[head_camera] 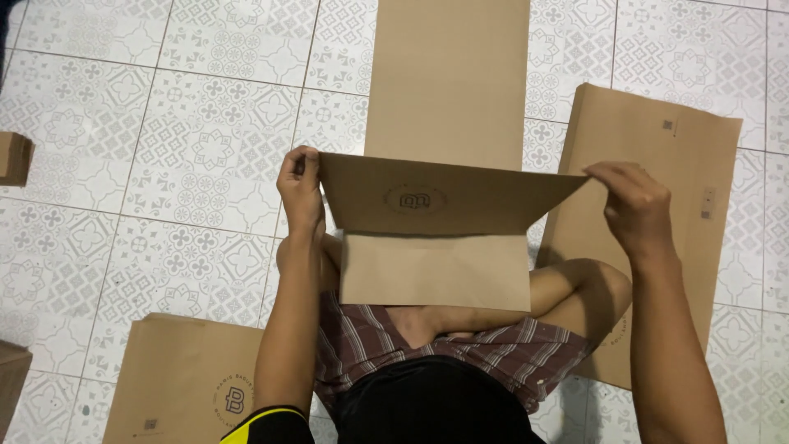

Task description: The person sits on the floor and folds a flat brown paper sheet into a bag shape. They then use a small brush to apply white adhesive from a container along the folded edge and press the sides together to seal the bag.

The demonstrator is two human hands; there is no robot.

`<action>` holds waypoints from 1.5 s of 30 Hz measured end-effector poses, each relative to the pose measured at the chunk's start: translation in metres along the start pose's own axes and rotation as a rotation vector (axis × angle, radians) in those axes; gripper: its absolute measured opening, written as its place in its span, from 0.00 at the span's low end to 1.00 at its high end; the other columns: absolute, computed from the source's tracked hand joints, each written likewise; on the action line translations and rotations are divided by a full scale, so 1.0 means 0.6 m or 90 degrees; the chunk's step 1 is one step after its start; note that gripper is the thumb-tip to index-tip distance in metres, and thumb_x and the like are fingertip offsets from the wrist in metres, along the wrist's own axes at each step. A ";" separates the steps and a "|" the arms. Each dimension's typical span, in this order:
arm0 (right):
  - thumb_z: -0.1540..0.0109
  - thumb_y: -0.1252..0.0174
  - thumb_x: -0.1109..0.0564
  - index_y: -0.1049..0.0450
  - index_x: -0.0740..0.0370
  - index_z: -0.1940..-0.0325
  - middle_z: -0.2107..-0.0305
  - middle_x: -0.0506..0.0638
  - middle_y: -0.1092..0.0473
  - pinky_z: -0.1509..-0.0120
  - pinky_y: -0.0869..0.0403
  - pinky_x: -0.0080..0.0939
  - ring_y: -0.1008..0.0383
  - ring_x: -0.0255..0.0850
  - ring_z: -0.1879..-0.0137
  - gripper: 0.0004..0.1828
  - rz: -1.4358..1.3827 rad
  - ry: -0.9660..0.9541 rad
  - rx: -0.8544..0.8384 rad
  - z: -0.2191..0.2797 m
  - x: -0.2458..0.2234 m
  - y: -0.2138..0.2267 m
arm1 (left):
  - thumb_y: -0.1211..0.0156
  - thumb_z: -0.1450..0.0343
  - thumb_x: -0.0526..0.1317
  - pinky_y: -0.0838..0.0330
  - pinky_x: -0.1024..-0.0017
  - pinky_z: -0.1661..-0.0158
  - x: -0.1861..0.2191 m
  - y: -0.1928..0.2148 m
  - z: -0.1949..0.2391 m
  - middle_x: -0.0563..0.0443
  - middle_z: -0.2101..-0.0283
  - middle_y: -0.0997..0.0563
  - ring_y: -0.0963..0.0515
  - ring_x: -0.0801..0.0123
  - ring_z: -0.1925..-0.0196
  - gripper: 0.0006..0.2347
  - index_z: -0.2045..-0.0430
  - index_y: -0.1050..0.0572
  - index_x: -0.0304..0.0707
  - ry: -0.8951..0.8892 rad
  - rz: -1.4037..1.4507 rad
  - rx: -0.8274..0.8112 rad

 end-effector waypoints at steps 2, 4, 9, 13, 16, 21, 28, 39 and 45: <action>0.42 0.50 0.87 0.18 0.68 0.48 0.54 0.58 0.21 0.51 0.23 0.46 0.21 0.51 0.50 0.28 -0.013 -0.016 0.029 -0.010 0.024 -0.009 | 0.36 0.29 0.47 0.31 0.80 0.53 -0.005 -0.009 -0.019 0.60 0.62 0.23 0.26 0.78 0.56 0.09 0.63 0.23 0.44 -0.005 -0.012 -0.016; 0.40 0.48 0.86 0.17 0.70 0.51 0.55 0.59 0.21 0.52 0.24 0.44 0.20 0.50 0.51 0.24 -0.027 -0.036 0.054 -0.013 0.038 -0.023 | 0.38 0.27 0.44 0.29 0.79 0.51 -0.023 -0.022 -0.033 0.58 0.61 0.22 0.25 0.76 0.55 0.07 0.63 0.24 0.44 -0.004 -0.027 -0.034; 0.39 0.35 0.79 0.19 0.67 0.50 0.64 0.63 0.25 0.56 0.19 0.52 0.23 0.62 0.56 0.17 -0.186 -0.189 0.019 0.009 0.065 -0.130 | 0.30 0.28 0.44 0.25 0.65 0.51 -0.135 -0.059 -0.097 0.53 0.61 0.18 0.22 0.69 0.57 0.07 0.62 0.20 0.47 -0.009 -0.091 -0.057; 0.40 0.35 0.75 0.18 0.59 0.50 0.64 0.58 0.24 0.56 0.19 0.48 0.22 0.57 0.56 0.19 -0.195 -0.265 -0.063 0.066 0.056 -0.212 | 0.31 0.28 0.45 0.26 0.65 0.49 -0.185 -0.091 -0.131 0.54 0.60 0.18 0.21 0.69 0.54 0.07 0.61 0.21 0.50 0.027 -0.075 -0.099; 0.40 0.37 0.72 0.18 0.61 0.52 0.62 0.62 0.23 0.55 0.20 0.54 0.22 0.61 0.54 0.15 -0.242 -0.303 -0.159 0.101 0.022 -0.240 | 0.33 0.27 0.43 0.27 0.61 0.44 -0.209 -0.104 -0.159 0.49 0.57 0.17 0.19 0.62 0.48 0.07 0.61 0.21 0.45 -0.013 -0.119 -0.118; 0.39 0.39 0.65 0.21 0.69 0.51 0.56 0.74 0.24 0.42 0.26 0.70 0.25 0.75 0.47 0.13 -0.327 -0.328 -0.370 0.130 -0.064 -0.247 | 0.39 0.22 0.43 0.41 0.46 0.30 -0.266 -0.079 -0.178 0.39 0.33 0.31 0.37 0.42 0.29 0.19 0.35 0.33 0.54 0.020 -0.255 -0.154; 0.34 0.45 0.60 0.19 0.50 0.45 0.41 0.57 0.27 0.33 0.27 0.57 0.27 0.60 0.36 0.16 -0.195 -0.389 -0.515 0.281 -0.002 -0.317 | 0.46 0.27 0.29 0.28 0.51 0.41 -0.243 -0.027 -0.005 0.43 0.40 0.24 0.24 0.43 0.39 0.21 0.40 0.27 0.55 0.029 -0.694 -0.458; 0.42 0.35 0.65 0.15 0.48 0.53 0.43 0.54 0.24 0.38 0.24 0.56 0.24 0.61 0.41 0.17 -0.237 -0.379 -0.410 0.298 0.040 -0.372 | 0.48 0.24 0.41 0.30 0.52 0.40 -0.380 0.040 0.042 0.52 0.33 0.29 0.24 0.43 0.38 0.17 0.44 0.24 0.76 0.015 -0.904 -0.588; 0.36 0.35 0.56 0.17 0.41 0.56 0.45 0.45 0.23 0.35 0.27 0.53 0.25 0.53 0.38 0.08 -0.268 -0.442 -0.220 0.298 0.075 -0.333 | 0.46 0.25 0.34 0.39 0.44 0.35 -0.294 0.024 0.035 0.28 0.33 0.34 0.35 0.28 0.32 0.13 0.53 0.19 0.60 -0.144 -0.534 -0.459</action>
Point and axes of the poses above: each hand's wrist, its own z-axis away from the middle knuckle, its own y-axis out of the back of the hand, x = y × z, the point moved 10 cm from there along -z, towards the middle knuckle
